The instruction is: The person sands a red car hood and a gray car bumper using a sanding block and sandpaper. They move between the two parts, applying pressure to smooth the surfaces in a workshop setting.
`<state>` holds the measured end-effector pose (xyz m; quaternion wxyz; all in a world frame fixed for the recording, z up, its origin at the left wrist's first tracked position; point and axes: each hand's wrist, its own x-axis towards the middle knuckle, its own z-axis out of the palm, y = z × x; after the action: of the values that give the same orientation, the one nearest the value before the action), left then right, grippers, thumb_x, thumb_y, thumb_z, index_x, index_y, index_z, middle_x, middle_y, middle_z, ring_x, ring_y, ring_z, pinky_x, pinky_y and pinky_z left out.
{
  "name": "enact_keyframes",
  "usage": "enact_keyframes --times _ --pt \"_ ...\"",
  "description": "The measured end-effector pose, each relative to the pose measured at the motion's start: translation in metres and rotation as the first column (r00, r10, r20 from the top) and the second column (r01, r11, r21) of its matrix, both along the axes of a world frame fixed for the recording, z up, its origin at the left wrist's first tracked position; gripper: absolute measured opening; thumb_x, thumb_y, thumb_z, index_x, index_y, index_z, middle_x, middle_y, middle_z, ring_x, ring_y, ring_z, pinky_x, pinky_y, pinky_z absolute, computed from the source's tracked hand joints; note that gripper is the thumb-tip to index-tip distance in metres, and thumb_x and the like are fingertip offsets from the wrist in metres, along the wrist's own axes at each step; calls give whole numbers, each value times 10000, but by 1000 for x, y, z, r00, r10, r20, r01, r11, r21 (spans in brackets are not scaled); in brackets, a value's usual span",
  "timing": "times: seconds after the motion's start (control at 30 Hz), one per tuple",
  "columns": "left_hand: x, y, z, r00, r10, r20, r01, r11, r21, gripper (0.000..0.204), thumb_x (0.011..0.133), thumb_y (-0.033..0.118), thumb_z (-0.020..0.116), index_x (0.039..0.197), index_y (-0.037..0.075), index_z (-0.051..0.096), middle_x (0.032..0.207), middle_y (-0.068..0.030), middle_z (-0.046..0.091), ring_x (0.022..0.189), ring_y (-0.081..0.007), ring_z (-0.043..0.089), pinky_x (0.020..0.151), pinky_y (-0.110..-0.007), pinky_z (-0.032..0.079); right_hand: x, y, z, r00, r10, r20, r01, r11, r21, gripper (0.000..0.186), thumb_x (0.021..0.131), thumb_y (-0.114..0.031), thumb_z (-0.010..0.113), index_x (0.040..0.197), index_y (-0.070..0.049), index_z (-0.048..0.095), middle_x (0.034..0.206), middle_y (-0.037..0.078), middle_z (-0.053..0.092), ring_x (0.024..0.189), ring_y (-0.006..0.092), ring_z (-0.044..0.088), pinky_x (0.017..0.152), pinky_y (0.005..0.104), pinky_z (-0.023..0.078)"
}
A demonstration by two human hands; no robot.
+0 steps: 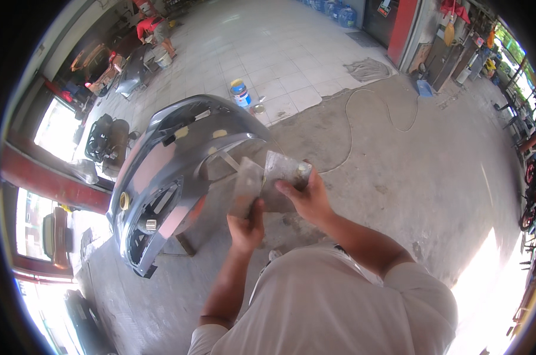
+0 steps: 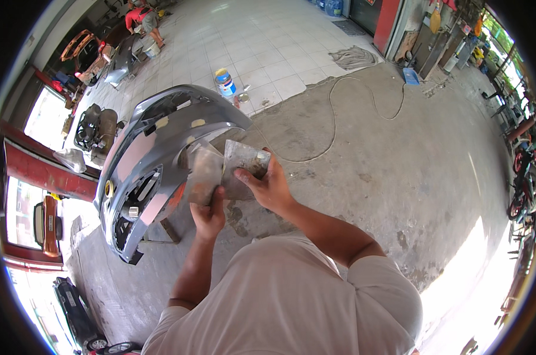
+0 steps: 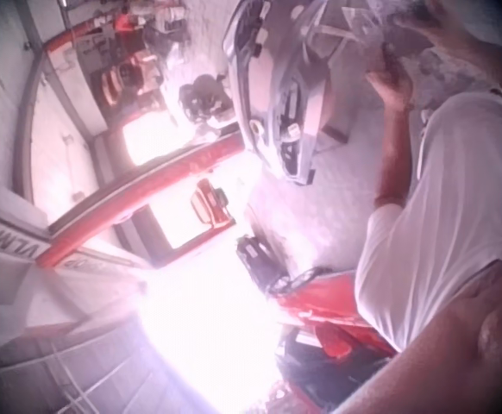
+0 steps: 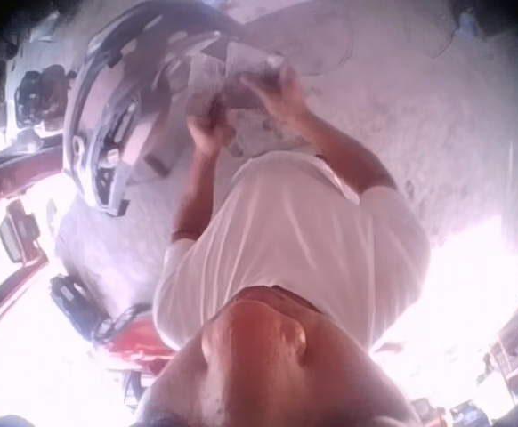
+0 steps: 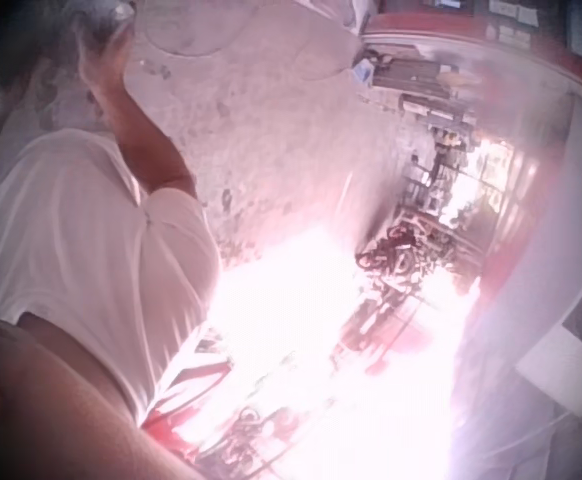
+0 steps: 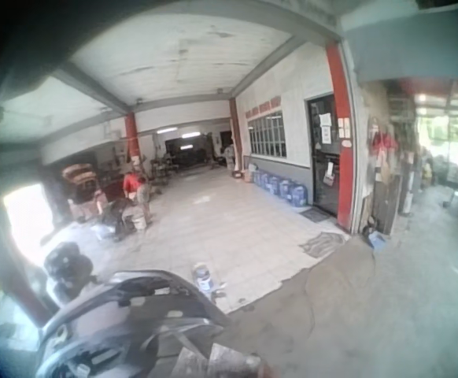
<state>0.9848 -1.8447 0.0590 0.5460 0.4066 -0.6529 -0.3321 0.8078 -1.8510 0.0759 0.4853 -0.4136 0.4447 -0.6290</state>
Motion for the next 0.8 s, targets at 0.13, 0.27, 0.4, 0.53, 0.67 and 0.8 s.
enact_keyframes --times 0.13,0.27,0.4,0.53,0.67,0.8 --pt "-29 4 -10 878 278 -389 -329 942 -68 378 964 1 632 1316 -53 503 1235 -122 623 1094 -193 605 939 -317 488 30 8 10 792 -98 603 -45 975 217 412 901 -68 749 1233 -5 512 1135 103 653 997 171 651 831 324 570" --pt "-40 9 -23 863 304 -404 -375 920 -108 406 966 7 632 1339 -46 480 1294 -130 599 1123 -202 593 963 -328 482 24 12 21 811 -74 581 -87 966 243 414 889 -53 754 1227 -3 520 1152 115 650 1017 178 656 866 330 575" --pt "-34 14 -21 919 265 -292 -293 954 -56 364 974 1 605 1319 -58 506 1267 -140 609 1113 -213 599 955 -326 477 16 12 12 929 -21 370 -50 982 182 407 874 -83 781 1191 1 540 1106 100 662 988 159 650 843 320 565" --pt "-28 17 -4 978 146 -148 -153 988 -34 301 978 -2 590 1273 -49 558 1209 -139 631 1085 -225 607 936 -324 481 9 12 5 963 44 266 -55 998 35 416 851 -127 813 1145 -3 546 1016 80 679 928 129 641 786 305 547" --pt "0 14 15 995 -17 96 16 1000 15 213 967 24 618 1171 -36 612 1112 -117 661 1007 -200 612 878 -320 489 -6 9 15 980 148 -130 -148 989 9 418 842 -148 824 1106 4 537 944 82 681 876 112 636 746 299 531" --pt "23 2 42 959 -190 211 164 977 135 186 947 42 652 1116 -30 620 1058 -100 666 963 -172 603 844 -317 486 -4 6 15 931 217 -293 -226 974 3 381 854 -152 813 1079 9 551 945 87 682 871 112 635 741 299 529"
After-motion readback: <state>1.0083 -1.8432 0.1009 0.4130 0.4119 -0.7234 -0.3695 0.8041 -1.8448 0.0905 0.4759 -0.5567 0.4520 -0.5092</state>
